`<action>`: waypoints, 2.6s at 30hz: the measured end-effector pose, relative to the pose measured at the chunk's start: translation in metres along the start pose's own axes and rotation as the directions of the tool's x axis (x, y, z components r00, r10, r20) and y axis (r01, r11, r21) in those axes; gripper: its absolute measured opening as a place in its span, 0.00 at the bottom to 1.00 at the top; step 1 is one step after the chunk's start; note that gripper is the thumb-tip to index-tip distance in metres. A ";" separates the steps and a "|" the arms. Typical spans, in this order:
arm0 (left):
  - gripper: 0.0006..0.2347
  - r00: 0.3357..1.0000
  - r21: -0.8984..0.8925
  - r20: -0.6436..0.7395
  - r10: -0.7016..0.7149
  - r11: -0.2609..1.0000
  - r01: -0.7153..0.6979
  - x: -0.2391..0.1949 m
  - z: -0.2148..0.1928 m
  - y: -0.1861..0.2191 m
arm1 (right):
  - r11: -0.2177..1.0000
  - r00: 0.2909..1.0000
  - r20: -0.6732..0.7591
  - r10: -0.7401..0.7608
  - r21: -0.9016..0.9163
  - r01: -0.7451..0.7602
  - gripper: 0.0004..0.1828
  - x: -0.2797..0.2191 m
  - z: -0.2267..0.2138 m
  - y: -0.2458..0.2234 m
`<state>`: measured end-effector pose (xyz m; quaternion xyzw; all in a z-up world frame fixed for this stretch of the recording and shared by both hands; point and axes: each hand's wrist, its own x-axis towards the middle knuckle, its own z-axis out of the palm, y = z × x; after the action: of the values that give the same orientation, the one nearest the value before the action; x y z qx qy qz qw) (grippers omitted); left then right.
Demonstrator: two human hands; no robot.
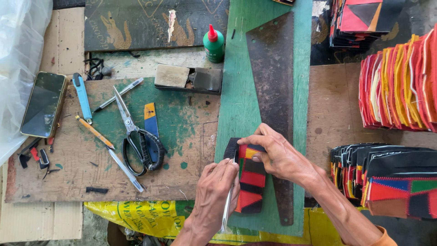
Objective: The person uses a utility knife and a metal ruler to trim the edges of a small patterned pouch on a wooden workbench. After trimming, the person places the pouch on a stack of similar pouches and picks up another pouch to repeat the trimming process.
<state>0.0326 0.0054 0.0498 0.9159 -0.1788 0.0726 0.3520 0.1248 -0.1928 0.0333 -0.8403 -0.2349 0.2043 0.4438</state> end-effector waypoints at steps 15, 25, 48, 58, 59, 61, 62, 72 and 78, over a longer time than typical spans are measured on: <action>0.12 0.765 0.281 0.466 -0.445 0.894 0.349 0.008 -0.081 0.017 | 0.998 0.998 -0.057 -0.009 -0.060 0.005 0.26 -0.005 0.010 -0.001; 0.14 0.815 -0.344 0.011 -0.579 0.763 0.547 -0.017 -0.042 -0.012 | 0.771 0.964 -0.027 0.263 0.607 -0.193 0.39 -0.021 0.021 -0.013; 0.18 0.792 -0.814 0.259 -0.553 0.316 0.487 -0.034 -0.008 -0.023 | 0.438 0.920 -0.094 0.381 0.894 -0.090 0.45 -0.050 0.049 -0.029; 0.22 0.820 -0.903 0.285 -0.496 0.147 0.403 -0.040 -0.010 -0.017 | 0.433 0.874 -0.171 0.454 0.900 -0.049 0.44 -0.055 0.057 -0.030; 0.22 0.822 -0.906 0.277 -0.497 0.151 0.396 -0.041 -0.011 -0.018 | 0.402 0.878 -0.173 0.446 0.915 -0.023 0.43 -0.056 0.060 -0.027; 0.22 0.812 -0.911 0.311 -0.494 0.089 0.403 -0.040 -0.012 -0.019 | 0.372 0.881 -0.180 0.437 0.928 0.005 0.43 -0.058 0.063 -0.023; 0.23 0.806 -0.912 0.328 -0.492 0.058 0.406 -0.040 -0.012 -0.018 | 0.374 0.881 -0.183 0.437 0.927 0.008 0.43 -0.059 0.063 -0.022; 0.27 0.878 -0.741 0.241 -0.414 0.505 0.442 -0.068 0.001 -0.019 | 0.502 0.807 -0.424 0.411 0.844 0.188 0.34 -0.076 0.046 -0.043; 0.30 0.817 -0.621 0.086 -0.570 0.611 0.491 -0.079 0.039 -0.080 | 0.798 0.512 -0.787 0.344 0.533 0.282 0.27 -0.147 -0.022 -0.049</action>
<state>-0.0099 0.0563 -0.0492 0.7538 0.1087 -0.0426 0.6467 0.0080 -0.2672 0.1054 -0.6449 0.1098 -0.1663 0.7378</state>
